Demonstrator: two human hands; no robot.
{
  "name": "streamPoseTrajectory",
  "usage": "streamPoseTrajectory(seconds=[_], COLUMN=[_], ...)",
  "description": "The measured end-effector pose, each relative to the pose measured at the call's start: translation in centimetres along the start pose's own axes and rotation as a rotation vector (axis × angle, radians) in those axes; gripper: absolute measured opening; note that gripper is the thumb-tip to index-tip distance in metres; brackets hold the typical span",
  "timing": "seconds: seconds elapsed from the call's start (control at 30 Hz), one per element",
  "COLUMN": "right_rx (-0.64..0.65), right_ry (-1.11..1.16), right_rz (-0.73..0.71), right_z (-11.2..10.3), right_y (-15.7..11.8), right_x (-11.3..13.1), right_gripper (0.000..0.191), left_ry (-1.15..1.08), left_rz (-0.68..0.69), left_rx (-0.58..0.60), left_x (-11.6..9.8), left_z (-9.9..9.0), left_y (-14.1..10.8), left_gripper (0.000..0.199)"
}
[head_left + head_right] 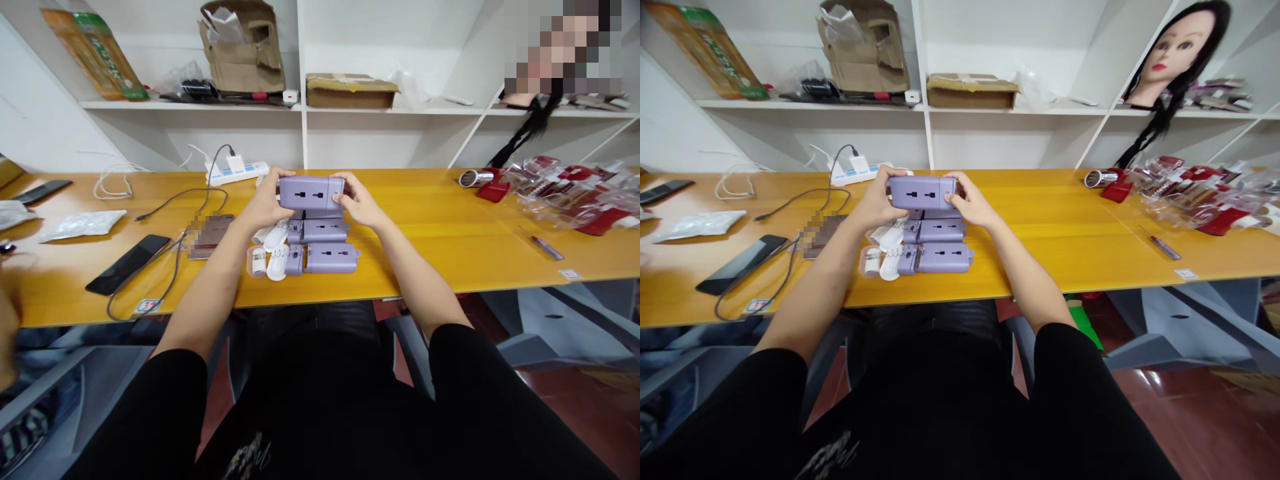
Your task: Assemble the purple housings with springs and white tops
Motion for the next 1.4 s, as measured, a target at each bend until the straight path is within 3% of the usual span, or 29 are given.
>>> streamPoseTrajectory(seconds=[0.57, 0.93, 1.17, 1.27, 1.4], right_rx=[-0.072, -0.066, -0.199, -0.160, -0.199], right_ry=[-0.230, -0.145, -0.113, -0.064, 0.010], right_rz=[-0.169, -0.110, -0.074, -0.054, -0.025], right_z=[-0.1, -0.2, -1.2, -0.9, -0.9], right_y=[-0.9, -1.1, -1.6, -1.4, -1.0], right_x=[2.8, 3.0, 2.8, 2.0, 1.1], right_gripper=[0.067, 0.072, 0.072, 0.072, 0.075], left_ry=[-0.001, -0.039, -0.006, -0.014, -0.036], left_rz=[-0.018, -0.033, 0.013, 0.011, -0.011], left_rx=[0.018, 0.046, -0.087, -0.069, -0.047], left_x=[0.6, 1.2, 1.5, 1.9, 2.3], left_z=[0.1, 0.3, -2.0, -1.6, -0.7], left_y=[-0.1, -0.3, -0.5, -0.5, -0.5], left_gripper=[0.100, 0.106, 0.114, 0.112, 0.115])
Point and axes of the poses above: each hand's wrist, its own y-axis towards the middle knuckle, its own z-axis out of the palm, x = y × z, the point moved 9 cm from there along y, towards the middle knuckle, and after that the axes turned 6 degrees about -y, right-handed, at the moved point
